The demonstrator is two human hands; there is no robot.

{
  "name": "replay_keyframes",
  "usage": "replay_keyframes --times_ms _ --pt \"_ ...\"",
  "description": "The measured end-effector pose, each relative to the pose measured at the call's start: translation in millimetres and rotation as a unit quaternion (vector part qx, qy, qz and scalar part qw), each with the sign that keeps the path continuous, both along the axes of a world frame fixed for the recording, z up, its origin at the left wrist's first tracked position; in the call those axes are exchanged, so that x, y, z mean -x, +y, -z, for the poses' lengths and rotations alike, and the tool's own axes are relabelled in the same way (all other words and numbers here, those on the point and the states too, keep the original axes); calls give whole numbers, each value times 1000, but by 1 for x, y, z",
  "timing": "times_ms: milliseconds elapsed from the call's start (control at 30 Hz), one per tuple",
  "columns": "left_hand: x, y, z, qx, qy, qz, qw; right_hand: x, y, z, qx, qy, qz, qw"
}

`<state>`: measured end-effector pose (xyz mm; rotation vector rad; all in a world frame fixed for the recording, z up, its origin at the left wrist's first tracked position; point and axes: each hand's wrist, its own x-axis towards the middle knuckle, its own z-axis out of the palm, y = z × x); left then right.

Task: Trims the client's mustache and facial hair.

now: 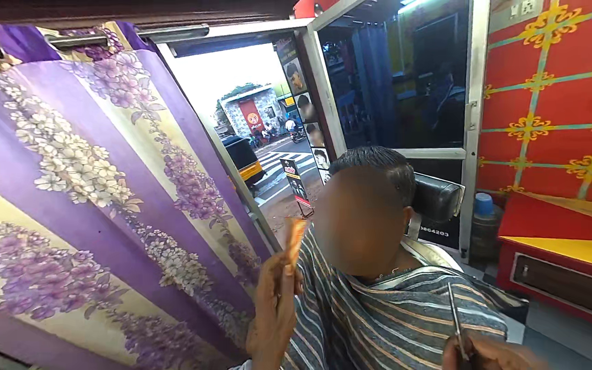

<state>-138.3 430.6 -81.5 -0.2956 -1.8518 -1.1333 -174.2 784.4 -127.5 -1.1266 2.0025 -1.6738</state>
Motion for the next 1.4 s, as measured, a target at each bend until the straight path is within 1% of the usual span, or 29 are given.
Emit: replay_keyframes --times_ms 67,100,200,333,400,467,567,633,733,800,900,1067,1200,1400 --pt "4 -31 -7 153 -29 -19 988 -6 0 -1 -12 11 15 1000" --pt "7 -43 -9 200 -47 -31 978 -10 -1 -2 -18 15 21 1000" --pt "15 -62 -15 263 -90 -26 960 -19 -9 -5 -30 21 44 998" --pt "27 -74 -24 321 -80 33 943 -17 -23 -11 -42 48 85 994" --pt "34 -77 -31 331 -85 52 939 -13 -28 -21 -88 91 124 984" --pt "44 -82 -38 343 -88 69 933 -9 -35 -34 -158 142 182 960" --pt "58 -88 -47 352 -109 83 926 -4 -48 -52 -251 210 281 902" --pt "65 -88 -53 347 -123 94 925 -1 -58 -59 -284 273 328 859" --pt "83 -96 -56 340 -117 127 924 4 -70 -64 -323 348 353 806" --pt "89 -95 -58 333 -108 145 925 4 -78 -65 -337 376 363 783" --pt "96 -93 -64 332 -103 151 925 6 -87 -64 -347 396 367 767" --pt "99 -88 -73 341 -106 148 922 6 -99 -64 -408 397 361 738" --pt "102 -88 -75 356 -82 142 920 5 -109 -60 -426 387 352 739" --pt "104 -89 -74 355 -82 135 921 7 -125 -65 -459 357 339 740"
